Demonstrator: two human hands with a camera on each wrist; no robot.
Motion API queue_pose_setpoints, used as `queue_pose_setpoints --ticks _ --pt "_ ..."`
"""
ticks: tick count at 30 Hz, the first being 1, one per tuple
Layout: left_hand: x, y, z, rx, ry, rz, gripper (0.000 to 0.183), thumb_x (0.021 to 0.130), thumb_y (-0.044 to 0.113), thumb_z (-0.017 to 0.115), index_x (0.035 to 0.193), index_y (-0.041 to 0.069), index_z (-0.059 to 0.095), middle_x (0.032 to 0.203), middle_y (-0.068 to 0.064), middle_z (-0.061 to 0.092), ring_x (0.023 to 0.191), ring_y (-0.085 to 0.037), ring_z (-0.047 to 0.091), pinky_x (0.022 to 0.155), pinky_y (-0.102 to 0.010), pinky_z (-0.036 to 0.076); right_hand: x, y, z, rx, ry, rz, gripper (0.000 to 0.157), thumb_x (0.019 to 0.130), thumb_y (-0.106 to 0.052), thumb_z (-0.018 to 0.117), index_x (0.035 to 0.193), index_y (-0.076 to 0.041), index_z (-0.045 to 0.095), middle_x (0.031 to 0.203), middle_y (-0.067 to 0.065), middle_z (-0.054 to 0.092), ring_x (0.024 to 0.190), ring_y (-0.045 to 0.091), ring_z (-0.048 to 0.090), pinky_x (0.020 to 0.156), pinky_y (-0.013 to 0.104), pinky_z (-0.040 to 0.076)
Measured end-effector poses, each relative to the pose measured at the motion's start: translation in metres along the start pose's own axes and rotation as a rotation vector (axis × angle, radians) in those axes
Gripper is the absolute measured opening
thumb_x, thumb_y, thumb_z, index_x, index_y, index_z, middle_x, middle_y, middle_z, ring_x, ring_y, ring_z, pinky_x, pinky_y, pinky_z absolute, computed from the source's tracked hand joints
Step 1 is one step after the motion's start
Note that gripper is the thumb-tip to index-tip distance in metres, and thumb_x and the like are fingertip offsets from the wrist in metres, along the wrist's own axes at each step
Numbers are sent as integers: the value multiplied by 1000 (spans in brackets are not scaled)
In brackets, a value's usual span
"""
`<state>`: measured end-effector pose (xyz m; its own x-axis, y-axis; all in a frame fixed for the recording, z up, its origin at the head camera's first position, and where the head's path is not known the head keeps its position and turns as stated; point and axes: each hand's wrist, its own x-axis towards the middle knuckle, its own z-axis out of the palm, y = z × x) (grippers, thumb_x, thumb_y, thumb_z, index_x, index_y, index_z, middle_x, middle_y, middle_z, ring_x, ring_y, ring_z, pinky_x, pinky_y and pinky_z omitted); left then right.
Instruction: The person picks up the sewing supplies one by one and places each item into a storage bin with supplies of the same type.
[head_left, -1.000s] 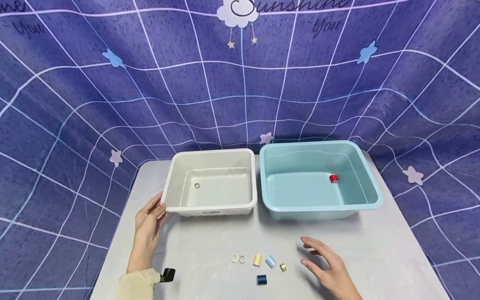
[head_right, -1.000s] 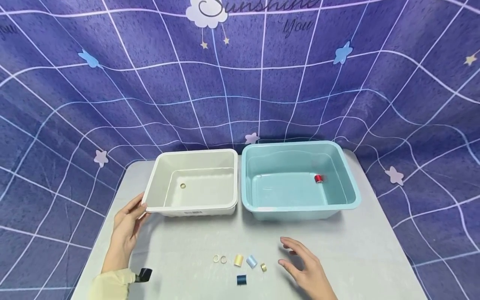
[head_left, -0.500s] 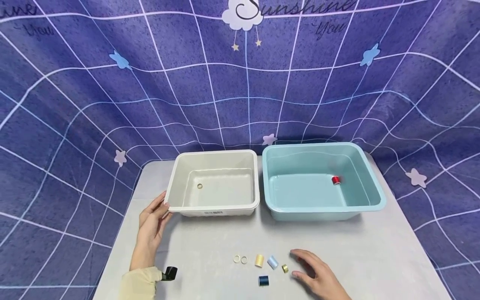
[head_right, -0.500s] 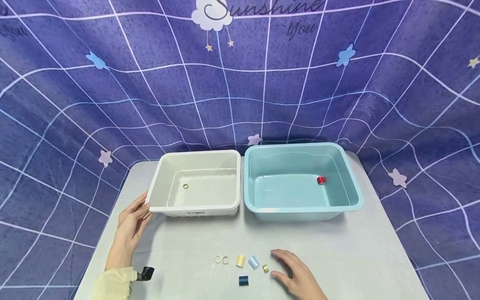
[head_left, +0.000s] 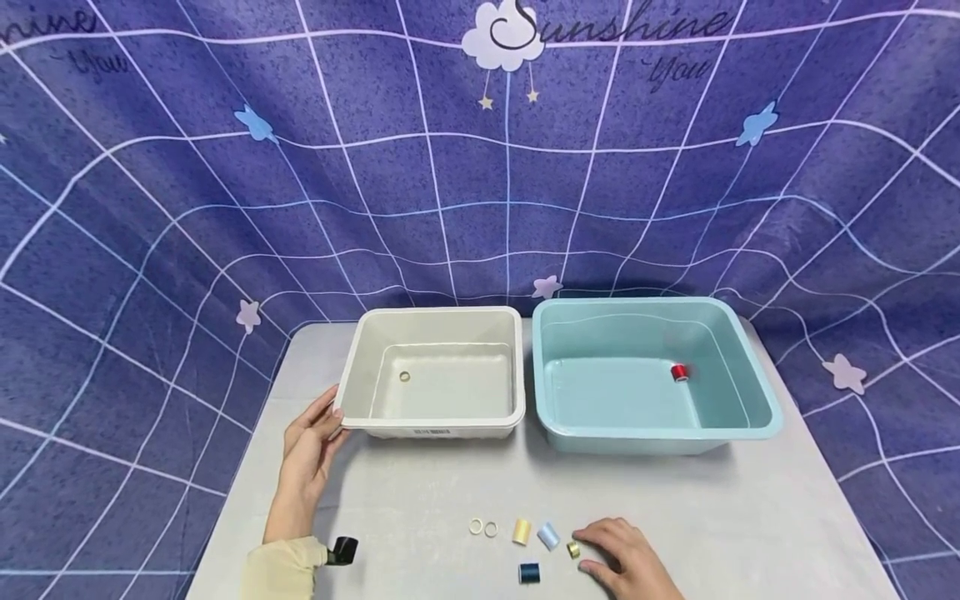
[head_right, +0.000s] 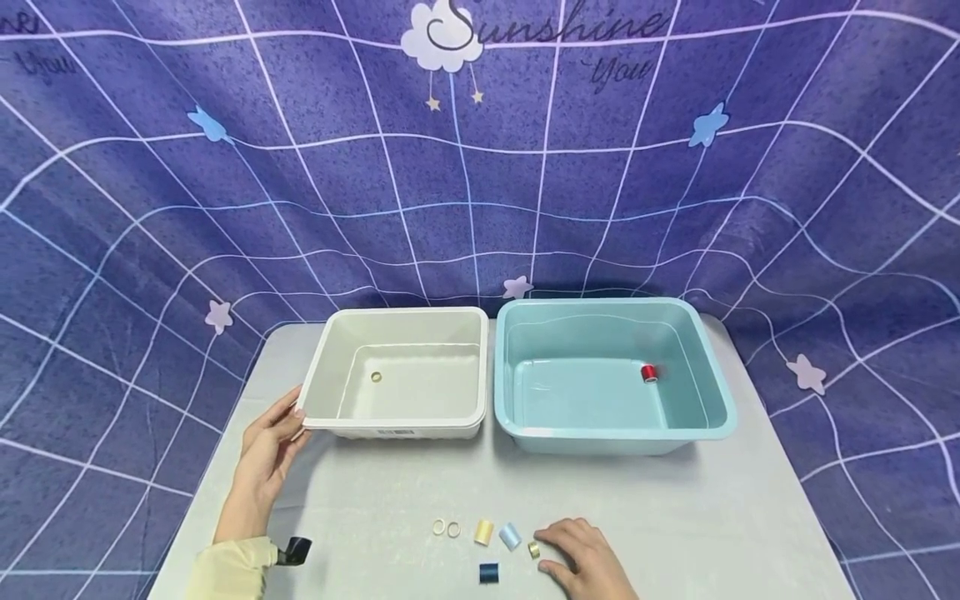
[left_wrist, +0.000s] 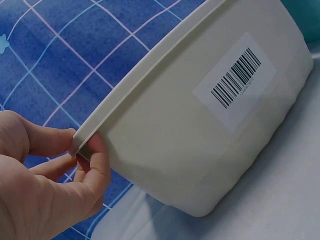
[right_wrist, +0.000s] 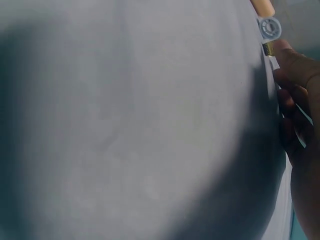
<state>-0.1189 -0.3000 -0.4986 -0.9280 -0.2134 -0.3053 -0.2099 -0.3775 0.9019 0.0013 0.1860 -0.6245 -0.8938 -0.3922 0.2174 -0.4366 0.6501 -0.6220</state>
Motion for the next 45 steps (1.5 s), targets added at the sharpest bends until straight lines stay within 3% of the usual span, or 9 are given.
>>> queue_pose_setpoints --ticks 7,13,17,22,32,39,45 --pt "2 -3 4 41 17 9 61 105 -5 51 162 -1 30 119 13 71 115 -2 67 90 -17 59 0 3 6 -47 16 -38 34 87 -42 83 118 -30 77 107 -26 63 95 0 56 77 29 46" --pt "0 -2 6 40 54 -1 60 105 -6 49 162 1 33 119 14 71 114 -1 67 90 -16 59 -1 3 14 -64 41 -13 33 84 -46 84 115 -36 76 104 -31 57 90 -5 47 71 23 34" --pt "-3 -1 7 48 68 -6 59 105 -6 49 162 2 33 119 16 70 115 0 66 90 -15 58 1 0 16 -88 88 -19 30 81 -42 87 108 -38 77 102 -31 56 89 -6 47 71 22 35" --pt "-5 -1 7 67 84 -12 57 106 -4 49 161 4 36 121 16 69 116 0 64 90 -14 57 3 -3 14 -92 87 -17 28 80 -41 87 106 -39 76 103 -30 58 91 -4 52 73 24 39" --pt "-2 1 9 69 91 -13 57 106 -3 50 161 5 38 123 15 68 117 -1 64 89 -14 57 13 -14 3 -57 80 -12 33 81 -29 89 111 -33 75 111 -28 62 99 -1 61 84 27 57" --pt "-1 -1 9 65 86 5 56 106 -3 49 160 4 38 122 14 69 115 -2 65 89 -14 57 28 -29 -6 9 141 -89 39 80 -20 90 116 -26 75 115 -23 65 96 -1 63 87 10 49" --pt "-1 -3 7 52 83 17 56 106 -3 49 160 2 37 120 14 69 113 -1 65 88 -14 57 51 -43 -14 92 164 -191 43 84 -13 87 121 -28 71 116 -15 68 97 5 66 89 7 46"
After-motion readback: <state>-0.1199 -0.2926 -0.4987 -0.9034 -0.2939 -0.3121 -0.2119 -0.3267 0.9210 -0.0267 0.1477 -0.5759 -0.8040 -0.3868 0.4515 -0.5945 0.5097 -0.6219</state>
